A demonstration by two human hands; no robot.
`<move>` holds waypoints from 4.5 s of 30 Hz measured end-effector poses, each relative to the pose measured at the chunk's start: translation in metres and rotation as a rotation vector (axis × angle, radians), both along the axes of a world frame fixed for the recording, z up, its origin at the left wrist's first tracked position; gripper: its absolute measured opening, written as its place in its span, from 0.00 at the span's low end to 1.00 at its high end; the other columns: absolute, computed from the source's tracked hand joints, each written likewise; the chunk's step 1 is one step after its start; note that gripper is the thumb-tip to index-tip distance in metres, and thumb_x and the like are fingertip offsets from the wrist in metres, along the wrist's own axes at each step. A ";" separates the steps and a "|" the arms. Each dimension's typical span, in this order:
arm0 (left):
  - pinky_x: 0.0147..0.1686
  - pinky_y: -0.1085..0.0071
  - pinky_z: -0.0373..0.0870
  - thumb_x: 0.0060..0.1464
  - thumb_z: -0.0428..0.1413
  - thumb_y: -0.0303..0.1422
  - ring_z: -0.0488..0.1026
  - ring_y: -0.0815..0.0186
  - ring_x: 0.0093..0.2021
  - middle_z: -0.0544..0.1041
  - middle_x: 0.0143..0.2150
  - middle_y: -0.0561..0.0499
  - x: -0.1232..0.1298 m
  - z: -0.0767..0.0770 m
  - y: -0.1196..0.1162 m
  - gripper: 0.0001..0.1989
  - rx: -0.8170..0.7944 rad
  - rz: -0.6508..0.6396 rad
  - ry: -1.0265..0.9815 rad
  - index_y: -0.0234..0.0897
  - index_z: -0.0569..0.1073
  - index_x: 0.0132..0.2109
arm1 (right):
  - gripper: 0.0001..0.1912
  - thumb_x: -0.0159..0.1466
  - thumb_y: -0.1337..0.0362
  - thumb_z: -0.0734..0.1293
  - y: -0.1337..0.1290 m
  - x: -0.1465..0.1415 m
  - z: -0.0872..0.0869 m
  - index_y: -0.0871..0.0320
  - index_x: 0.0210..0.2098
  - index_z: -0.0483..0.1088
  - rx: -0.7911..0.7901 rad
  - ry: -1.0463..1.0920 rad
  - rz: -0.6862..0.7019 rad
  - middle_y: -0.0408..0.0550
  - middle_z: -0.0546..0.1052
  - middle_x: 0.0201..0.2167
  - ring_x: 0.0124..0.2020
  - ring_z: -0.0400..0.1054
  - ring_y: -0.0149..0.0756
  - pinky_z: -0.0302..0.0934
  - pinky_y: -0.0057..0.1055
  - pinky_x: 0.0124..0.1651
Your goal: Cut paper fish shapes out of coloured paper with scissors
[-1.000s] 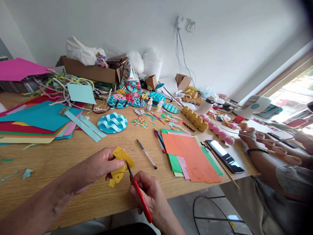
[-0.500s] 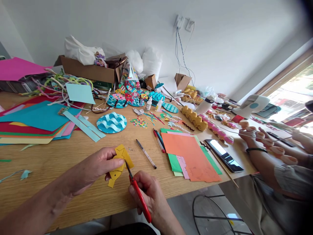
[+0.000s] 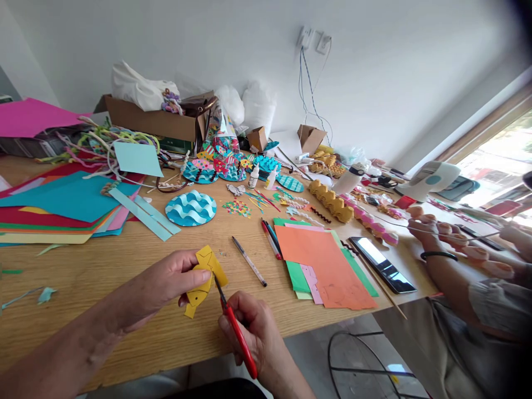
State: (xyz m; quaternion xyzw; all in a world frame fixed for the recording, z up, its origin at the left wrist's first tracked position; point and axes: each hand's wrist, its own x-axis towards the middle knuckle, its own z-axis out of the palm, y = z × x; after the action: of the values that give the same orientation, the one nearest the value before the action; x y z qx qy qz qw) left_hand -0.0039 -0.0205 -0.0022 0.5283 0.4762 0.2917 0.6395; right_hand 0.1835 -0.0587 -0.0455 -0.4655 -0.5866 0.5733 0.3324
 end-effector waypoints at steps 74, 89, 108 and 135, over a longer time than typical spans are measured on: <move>0.19 0.77 0.53 0.46 0.59 0.40 0.54 0.72 0.23 0.65 0.22 0.59 0.030 -0.005 -0.016 0.11 -0.066 0.236 -0.246 0.37 0.71 0.31 | 0.22 0.61 0.44 0.63 -0.008 -0.009 -0.005 0.59 0.29 0.62 -0.107 0.439 0.052 0.35 0.63 0.11 0.12 0.51 0.22 0.43 0.22 0.18; 0.20 0.77 0.53 0.47 0.57 0.41 0.54 0.72 0.22 0.65 0.23 0.57 0.032 -0.011 -0.016 0.11 -0.045 0.244 -0.224 0.37 0.72 0.31 | 0.25 0.58 0.41 0.64 -0.006 -0.010 -0.006 0.59 0.27 0.62 -0.060 0.342 -0.032 0.34 0.61 0.12 0.12 0.50 0.20 0.43 0.20 0.16; 0.20 0.75 0.54 0.48 0.56 0.40 0.56 0.71 0.22 0.65 0.23 0.57 0.035 -0.007 -0.017 0.10 -0.003 0.248 -0.169 0.36 0.71 0.30 | 0.26 0.55 0.40 0.65 -0.005 -0.012 -0.011 0.58 0.24 0.59 -0.064 0.222 -0.090 0.32 0.58 0.12 0.09 0.49 0.19 0.43 0.18 0.11; 0.21 0.75 0.55 0.48 0.56 0.37 0.58 0.71 0.22 0.68 0.21 0.57 0.025 -0.003 -0.015 0.07 0.002 0.179 -0.198 0.38 0.71 0.28 | 0.27 0.54 0.39 0.65 -0.003 -0.004 0.001 0.57 0.24 0.59 -0.153 0.222 -0.020 0.32 0.60 0.10 0.09 0.49 0.20 0.40 0.19 0.12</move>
State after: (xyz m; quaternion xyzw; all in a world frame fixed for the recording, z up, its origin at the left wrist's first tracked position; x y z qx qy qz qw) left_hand 0.0213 -0.0354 -0.0057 0.4529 0.4557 0.3988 0.6544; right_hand 0.1793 -0.0620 -0.0441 -0.4292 -0.4960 0.6610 0.3645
